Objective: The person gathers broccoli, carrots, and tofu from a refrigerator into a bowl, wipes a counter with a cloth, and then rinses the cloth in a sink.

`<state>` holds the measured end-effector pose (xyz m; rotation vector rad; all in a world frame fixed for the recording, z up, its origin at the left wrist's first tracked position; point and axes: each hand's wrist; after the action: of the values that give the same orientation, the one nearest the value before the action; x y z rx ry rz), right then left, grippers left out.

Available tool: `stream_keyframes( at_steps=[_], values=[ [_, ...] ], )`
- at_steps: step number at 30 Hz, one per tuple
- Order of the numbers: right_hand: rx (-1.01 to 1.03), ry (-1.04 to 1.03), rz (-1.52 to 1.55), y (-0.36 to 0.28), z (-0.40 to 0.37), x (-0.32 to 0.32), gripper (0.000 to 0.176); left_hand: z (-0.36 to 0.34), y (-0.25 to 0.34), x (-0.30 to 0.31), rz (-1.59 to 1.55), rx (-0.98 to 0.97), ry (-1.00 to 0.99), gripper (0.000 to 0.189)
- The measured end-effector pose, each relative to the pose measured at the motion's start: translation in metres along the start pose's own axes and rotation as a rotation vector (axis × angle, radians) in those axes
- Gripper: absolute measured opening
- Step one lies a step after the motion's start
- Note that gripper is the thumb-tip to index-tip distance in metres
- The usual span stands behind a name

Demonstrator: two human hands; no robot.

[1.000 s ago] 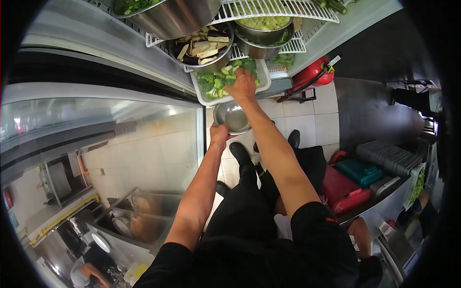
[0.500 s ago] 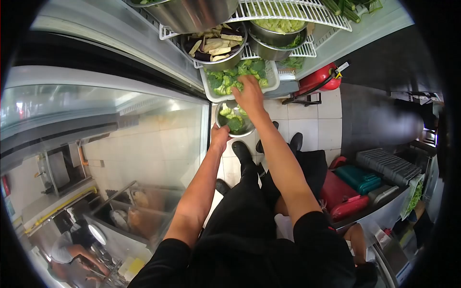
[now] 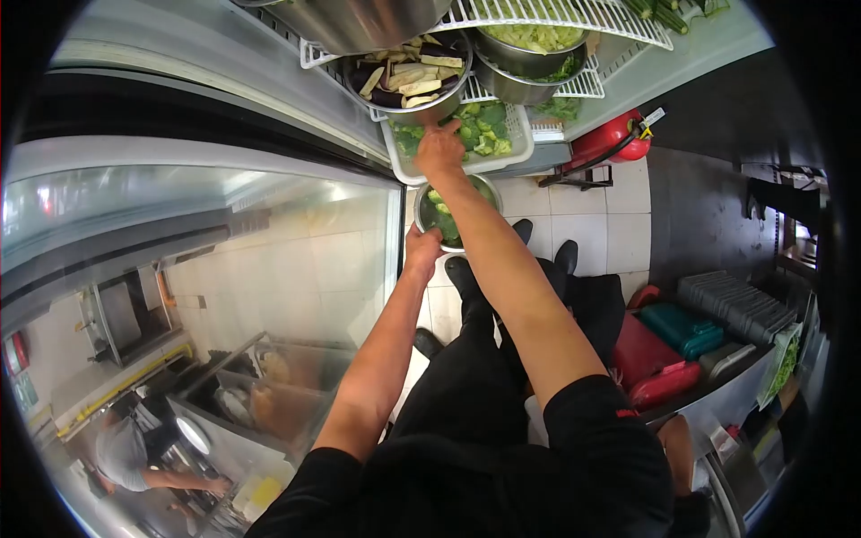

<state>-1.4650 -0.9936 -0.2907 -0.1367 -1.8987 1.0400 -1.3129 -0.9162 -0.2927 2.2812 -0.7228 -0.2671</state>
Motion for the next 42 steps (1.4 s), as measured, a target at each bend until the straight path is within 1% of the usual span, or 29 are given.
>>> stream_keyframes(
  at_steps=[1, 3, 4, 6, 7, 9, 10, 12, 14, 16, 17, 19, 20, 22, 23, 24, 26, 28, 30, 31, 33, 34, 36, 38, 40, 42],
  values=[
    [-0.003, 0.002, -0.003, -0.002, -0.003, 0.007, 0.038, 0.0, 0.0, 0.0, -0.001, 0.001, -0.005, 0.044],
    [-0.036, -0.14, 0.04, -0.007, -0.011, 0.022, 0.053, -0.001, 0.001, 0.001, -0.018, 0.008, 0.0, 0.042],
    [-0.034, -0.14, 0.037, -0.002, -0.013, 0.022, 0.053, -0.002, 0.002, 0.002, -0.025, 0.01, 0.005, 0.042],
    [0.123, 0.097, 0.293, 0.016, -0.014, 0.025, 0.066, 0.0, 0.004, 0.005, -0.011, 0.004, 0.019, 0.041],
    [0.123, 0.096, 0.291, 0.022, -0.014, 0.031, 0.066, 0.0, 0.002, 0.006, 0.002, 0.003, 0.034, 0.041],
    [0.186, 0.091, 0.539, 0.034, -0.017, 0.044, 0.067, 0.0, -0.003, 0.008, 0.008, 0.01, 0.034, 0.042],
    [0.185, 0.091, 0.537, 0.032, -0.024, 0.056, 0.067, 0.0, -0.005, 0.009, 0.007, 0.012, 0.032, 0.042],
    [0.069, -0.032, 0.752, 0.027, -0.05, 0.079, 0.065, 0.002, -0.006, 0.012, 0.008, 0.009, 0.058, 0.042],
    [0.076, -0.01, 0.755, 0.03, -0.077, 0.089, 0.062, 0.004, -0.01, 0.017, -0.006, 0.019, 0.04, 0.043],
    [0.111, -0.043, 0.599, 0.035, -0.103, 0.092, 0.062, 0.002, -0.009, 0.019, -0.072, 0.016, 0.021, 0.044],
    [0.111, -0.046, 0.596, 0.041, -0.116, 0.085, 0.062, 0.003, -0.011, 0.02, -0.075, 0.025, 0.006, 0.044],
    [0.364, -0.094, 0.235, 0.051, -0.138, 0.072, 0.053, 0.0, -0.014, 0.023, -0.095, 0.014, -0.012, 0.044],
    [0.367, -0.092, 0.232, 0.055, -0.139, 0.073, 0.053, -0.001, -0.014, 0.024, -0.113, -0.005, -0.032, 0.044],
    [0.265, -0.479, -0.005, 0.05, -0.142, 0.09, 0.037, -0.002, -0.019, 0.028, -0.115, -0.005, -0.033, 0.044],
    [0.233, -0.515, 0.028, 0.044, -0.139, 0.103, 0.025, -0.004, -0.02, 0.03, -0.108, -0.005, -0.04, 0.045],
    [0.233, -0.518, 0.028, 0.039, -0.132, 0.112, 0.025, -0.005, -0.019, 0.031, -0.099, -0.009, -0.047, 0.045],
    [0.162, -0.426, 0.089, 0.032, -0.105, 0.124, 0.017, -0.002, -0.02, 0.032, -0.108, -0.014, -0.04, 0.044],
    [0.041, -0.156, -0.119, 0.01, -0.06, 0.129, 0.011, -0.002, -0.02, 0.03, -0.118, -0.016, -0.033, 0.044],
    [0.112, -0.037, -0.159, 0.038, -0.009, 0.104, 0.01, -0.002, -0.013, 0.026, -0.107, 0.014, -0.023, 0.042],
    [0.111, -0.032, -0.157, 0.056, 0.016, 0.087, 0.01, 0.0, -0.013, 0.025, -0.088, 0.013, -0.034, 0.041],
    [0.198, -0.156, -0.343, 0.084, 0.042, 0.058, 0.014, 0.001, -0.016, 0.025, -0.074, 0.014, -0.045, 0.041],
    [0.193, -0.159, -0.342, 0.069, 0.033, 0.071, 0.014, 0.001, -0.016, 0.024, -0.067, 0.015, -0.055, 0.042],
    [0.105, -0.105, -0.154, 0.039, 0.01, 0.104, 0.021, -0.001, -0.02, 0.025, -0.126, 0.015, -0.057, 0.044],
    [0.124, -0.056, 0.037, 0.033, -0.024, 0.122, 0.029, 0.002, -0.021, 0.028, -0.129, 0.006, -0.055, 0.045],
    [0.164, -0.151, 0.23, 0.027, -0.066, 0.124, 0.034, -0.003, -0.017, 0.03, -0.123, 0.007, -0.056, 0.045],
    [0.248, -0.229, 0.289, 0.028, -0.105, 0.119, 0.043, -0.009, -0.013, 0.033, -0.105, 0.004, -0.073, 0.046]
  ],
)
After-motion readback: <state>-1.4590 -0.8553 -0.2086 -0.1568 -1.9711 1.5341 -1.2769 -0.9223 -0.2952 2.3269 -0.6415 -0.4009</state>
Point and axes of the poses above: each hand's wrist, its own z-axis towards the middle knuckle, its own x-axis out of the back of the hand, y = z × x, and after that the axes turned 15 degrees about z, right-handed
